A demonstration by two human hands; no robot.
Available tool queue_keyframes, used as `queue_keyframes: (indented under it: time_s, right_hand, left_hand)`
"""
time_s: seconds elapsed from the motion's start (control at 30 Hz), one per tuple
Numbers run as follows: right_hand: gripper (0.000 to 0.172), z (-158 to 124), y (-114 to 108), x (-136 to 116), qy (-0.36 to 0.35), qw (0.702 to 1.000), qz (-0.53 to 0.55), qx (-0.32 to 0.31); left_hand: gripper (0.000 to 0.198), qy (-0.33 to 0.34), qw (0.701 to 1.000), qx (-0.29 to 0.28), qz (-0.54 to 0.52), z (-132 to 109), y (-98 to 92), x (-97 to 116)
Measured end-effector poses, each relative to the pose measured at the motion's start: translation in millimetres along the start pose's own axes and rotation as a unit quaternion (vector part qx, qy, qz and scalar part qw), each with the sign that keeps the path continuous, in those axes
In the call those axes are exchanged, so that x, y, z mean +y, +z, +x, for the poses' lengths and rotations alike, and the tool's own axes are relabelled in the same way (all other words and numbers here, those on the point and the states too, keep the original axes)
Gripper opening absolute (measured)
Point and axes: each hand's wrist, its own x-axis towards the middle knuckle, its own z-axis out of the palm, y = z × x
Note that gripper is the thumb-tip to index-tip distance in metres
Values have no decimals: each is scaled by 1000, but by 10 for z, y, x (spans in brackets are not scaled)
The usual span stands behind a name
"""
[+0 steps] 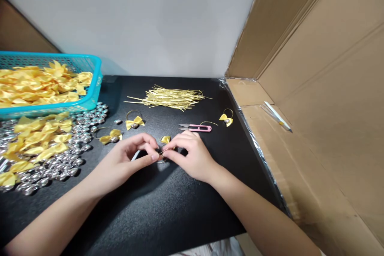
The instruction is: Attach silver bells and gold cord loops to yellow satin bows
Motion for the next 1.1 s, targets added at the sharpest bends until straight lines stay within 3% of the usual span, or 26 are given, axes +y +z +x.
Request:
queue_keyframes:
  time_s: [0.13, 0.2, 0.27, 0.33, 0.43, 0.5, 0.6, 0.67, 0.73, 0.83, 0.97, 1.1]
  right_hand:
    - [15, 24, -134, 70, 0, 1000, 9, 24]
    - [15, 34, -253, 144, 34, 996, -13, 78]
    - [17, 39, -380, 249, 81, 981, -80, 158]
    - [21, 42, -494, 369, 94, 954, -193, 209]
    - [23, 48, -577, 486, 116, 925, -301, 200]
    - [22, 50, -544, 473, 119, 920, -315, 199]
    - [11, 39, -358, 320, 72, 937, -291, 179]
    - [18, 20, -187, 188, 50, 958, -264, 101]
    - [21, 2, -36, 89, 50, 965, -256, 33]
    - [6, -1, 68, 43, 68, 968, -240, 6]
    - [15, 20, 7, 68, 105, 982, -158, 20]
    - [14, 12, -53, 49, 72, 994, -80, -3]
  left_hand:
    - [14, -7, 1000, -3, -18, 7, -7, -7]
    - [15, -7, 1000, 20, 1, 14, -38, -17]
    - [14, 2, 995, 68, 77, 21, -86, -33]
    - [10, 24, 968, 123, 219, 28, -138, -54]
    - [11, 51, 888, 156, 431, 39, -179, -87]
    - [13, 54, 849, 152, 504, 45, -173, -104]
    - [15, 63, 816, 153, 554, 50, -143, -127]
    - [17, 70, 806, 150, 569, 51, -132, -140]
    - [17, 69, 803, 147, 573, 51, -132, -148]
    - [19, 67, 811, 156, 560, 47, -134, -140]
    - [19, 127, 875, 128, 450, 32, -99, -106]
    - [18, 169, 916, 102, 349, 17, -32, -85]
